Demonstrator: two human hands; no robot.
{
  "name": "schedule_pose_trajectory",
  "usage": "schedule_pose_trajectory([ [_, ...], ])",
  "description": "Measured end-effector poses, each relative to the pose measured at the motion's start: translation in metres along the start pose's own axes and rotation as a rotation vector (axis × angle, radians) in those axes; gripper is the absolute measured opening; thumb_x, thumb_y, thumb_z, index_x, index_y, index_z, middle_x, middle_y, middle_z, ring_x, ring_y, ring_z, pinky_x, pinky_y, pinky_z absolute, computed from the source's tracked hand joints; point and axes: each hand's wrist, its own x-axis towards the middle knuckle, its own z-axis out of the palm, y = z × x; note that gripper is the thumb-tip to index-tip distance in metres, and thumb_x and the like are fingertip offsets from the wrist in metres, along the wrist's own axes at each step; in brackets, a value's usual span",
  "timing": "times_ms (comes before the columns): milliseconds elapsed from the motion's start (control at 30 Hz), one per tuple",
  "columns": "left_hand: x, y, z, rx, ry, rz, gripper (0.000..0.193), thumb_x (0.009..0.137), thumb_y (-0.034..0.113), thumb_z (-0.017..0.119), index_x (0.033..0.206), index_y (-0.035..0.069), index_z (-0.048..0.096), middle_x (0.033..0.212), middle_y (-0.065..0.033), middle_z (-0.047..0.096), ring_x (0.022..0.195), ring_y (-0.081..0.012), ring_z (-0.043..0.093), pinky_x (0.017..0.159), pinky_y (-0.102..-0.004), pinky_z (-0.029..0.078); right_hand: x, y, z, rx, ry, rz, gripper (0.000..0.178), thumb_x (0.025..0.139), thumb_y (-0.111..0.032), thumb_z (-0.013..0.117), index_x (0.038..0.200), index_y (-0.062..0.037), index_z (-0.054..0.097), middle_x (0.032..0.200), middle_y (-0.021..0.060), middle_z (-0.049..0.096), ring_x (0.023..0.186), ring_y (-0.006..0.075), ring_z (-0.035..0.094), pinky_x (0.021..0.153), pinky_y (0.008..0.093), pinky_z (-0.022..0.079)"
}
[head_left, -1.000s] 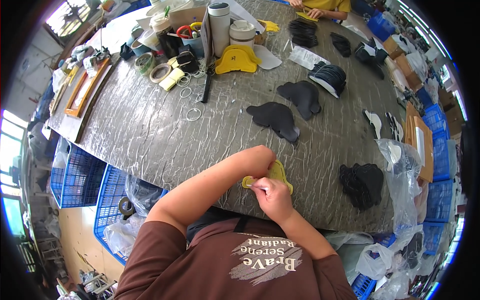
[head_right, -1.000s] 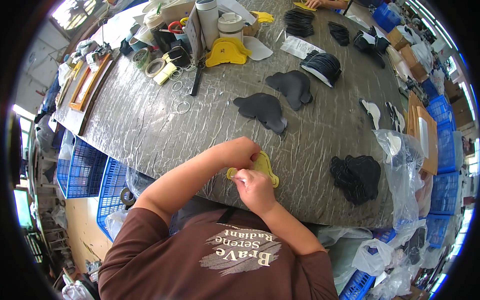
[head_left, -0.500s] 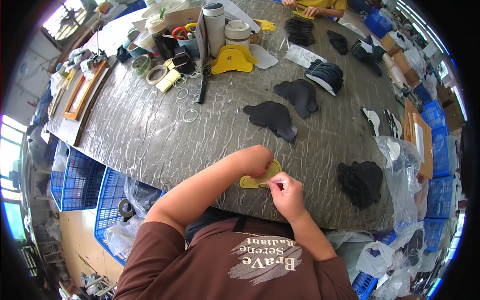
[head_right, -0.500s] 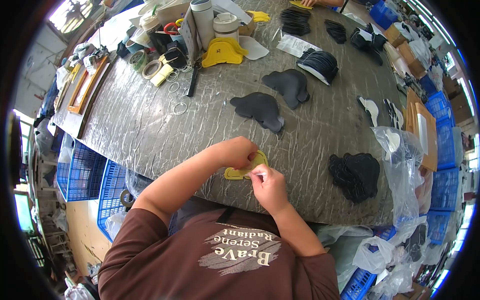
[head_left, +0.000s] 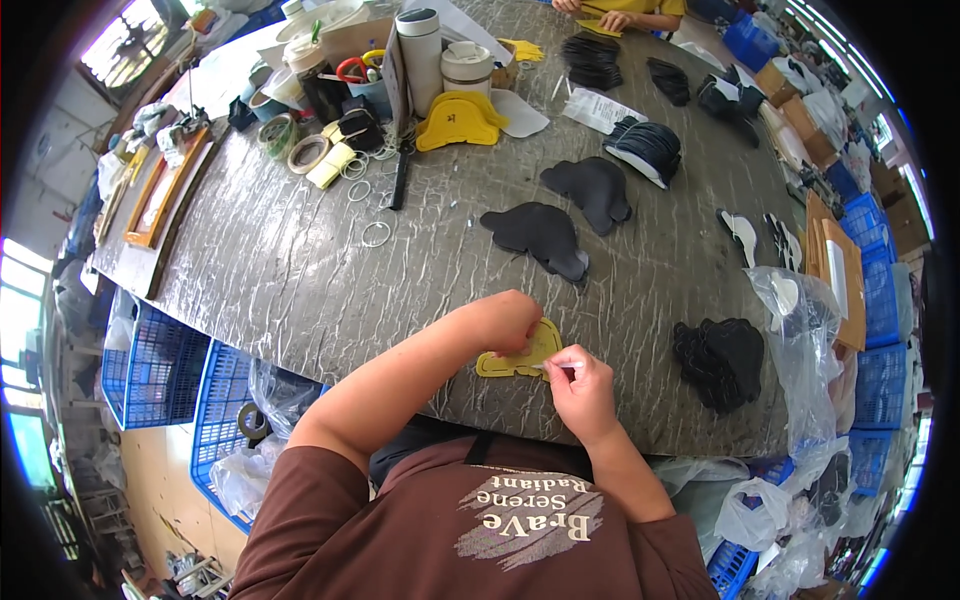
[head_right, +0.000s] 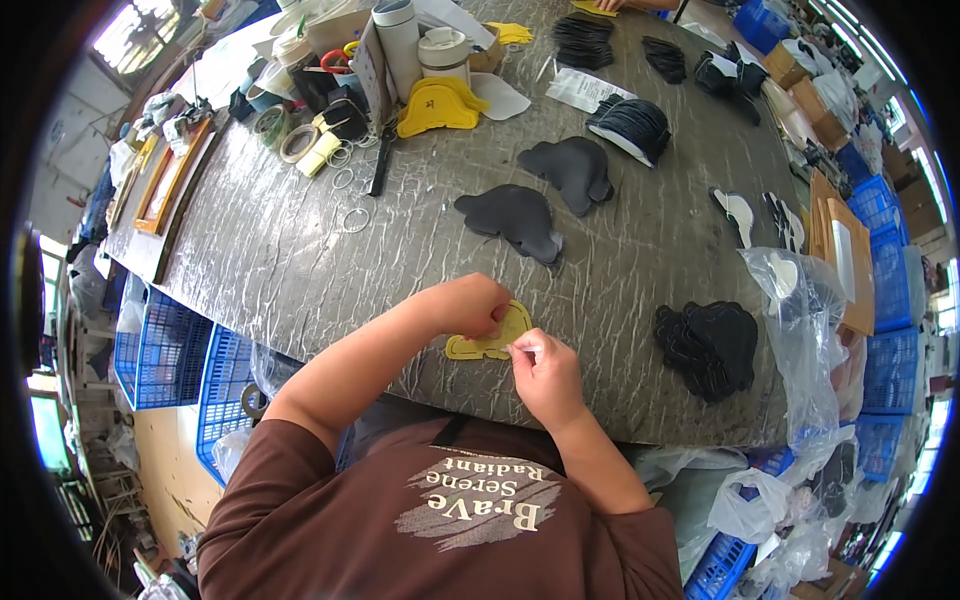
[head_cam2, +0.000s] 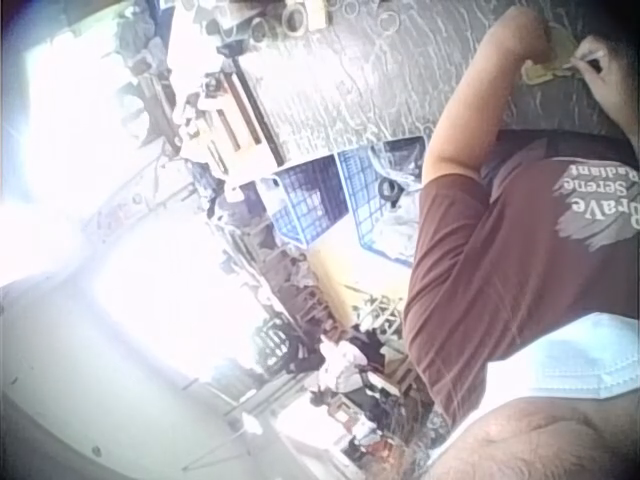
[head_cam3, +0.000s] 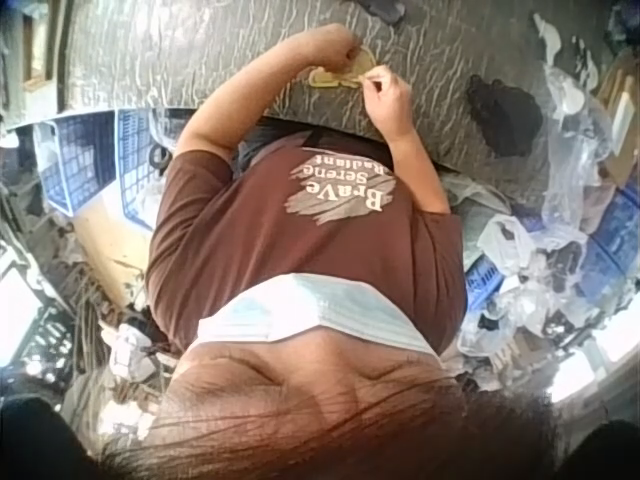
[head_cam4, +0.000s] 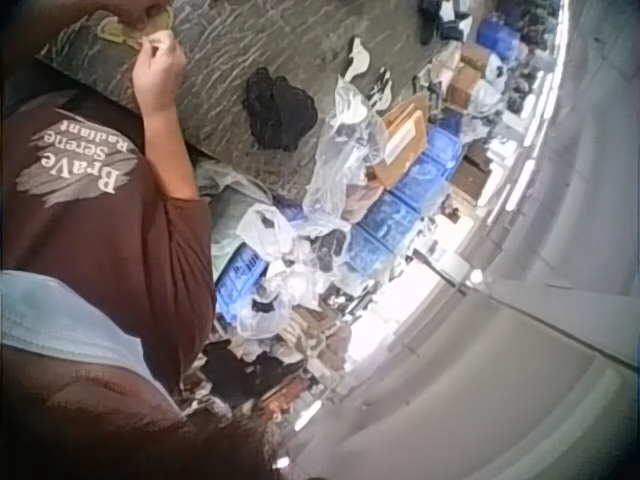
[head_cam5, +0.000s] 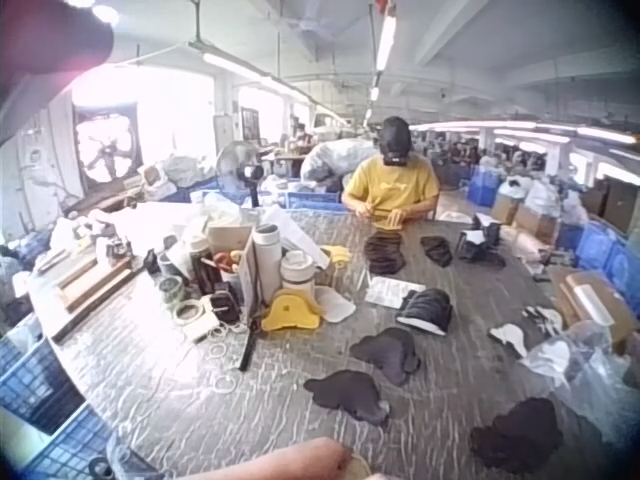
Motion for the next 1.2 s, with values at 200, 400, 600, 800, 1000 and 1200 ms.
schedule_pose_trajectory([
  [200, 0.000, -0.002, 0.002, 0.020, 0.026, 0.024, 0.017, 0.066, 0.012, 0.071, 0.078, 0.003, 0.064, 0.069, -0.0136, 0.065, 0.068, -0.0288, 0.065, 0.061, -0.0388, 0.050, 0.002, -0.007, 0.001, 0.025, 0.023, -0.023, 0.014, 0.081, -0.002, 0.068, 0.080, -0.0031, 0.055, 0.069, 0.0130, 0.061, 0.061, 0.0308, 0.060, 0.055, 0.0361, 0.046],
  [400, 0.000, -0.001, 0.001, 0.011, 0.028, 0.040, 0.018, 0.067, 0.012, 0.071, 0.079, 0.002, 0.064, 0.069, -0.0134, 0.065, 0.064, -0.0277, 0.065, 0.059, -0.0378, 0.050, -0.003, -0.004, -0.005, 0.037, 0.041, 0.037, 0.012, 0.082, 0.000, 0.067, 0.080, -0.0027, 0.055, 0.068, 0.0124, 0.061, 0.059, 0.0262, 0.060, 0.054, 0.0330, 0.046],
  [600, 0.000, -0.003, 0.002, 0.001, 0.009, 0.010, 0.020, 0.068, 0.013, 0.072, 0.082, 0.001, 0.064, 0.072, -0.0138, 0.066, 0.067, -0.0266, 0.066, 0.061, -0.0371, 0.051, -0.009, -0.005, -0.013, 0.044, 0.076, 0.040, 0.011, 0.082, 0.000, 0.067, 0.080, -0.0019, 0.056, 0.069, 0.0125, 0.061, 0.059, 0.0243, 0.060, 0.055, 0.0321, 0.047],
  [800, -0.004, 0.004, -0.002, 0.006, -0.001, -0.018, 0.020, 0.069, 0.013, 0.073, 0.083, 0.002, 0.064, 0.076, -0.0136, 0.066, 0.073, -0.0268, 0.066, 0.065, -0.0378, 0.051, -0.019, -0.003, -0.022, 0.027, 0.104, 0.060, 0.010, 0.083, 0.001, 0.065, 0.080, -0.0013, 0.056, 0.069, 0.0122, 0.062, 0.059, 0.0230, 0.061, 0.055, 0.0320, 0.048],
  [1000, -0.006, 0.011, 0.005, 0.091, 0.114, -0.093, 0.024, 0.068, 0.012, 0.075, 0.086, 0.002, 0.063, 0.087, -0.0144, 0.067, 0.082, -0.0273, 0.066, 0.070, -0.0377, 0.051, -0.021, -0.003, -0.034, -0.016, 0.105, 0.082, 0.010, 0.083, 0.001, 0.065, 0.082, -0.0011, 0.056, 0.071, 0.0125, 0.061, 0.060, 0.0239, 0.061, 0.056, 0.0323, 0.048],
  [1200, -0.010, -0.005, 0.009, 0.041, 0.393, 0.076, 0.029, 0.066, 0.010, 0.079, 0.089, 0.002, 0.063, 0.086, -0.0106, 0.063, 0.082, -0.0243, 0.063, 0.070, -0.0349, 0.049, -0.003, 0.009, -0.050, -0.053, 0.249, 0.032, 0.007, 0.088, 0.003, 0.053, 0.094, 0.0000, 0.053, 0.076, 0.0124, 0.061, 0.066, 0.0235, 0.062, 0.061, 0.0328, 0.049],
])
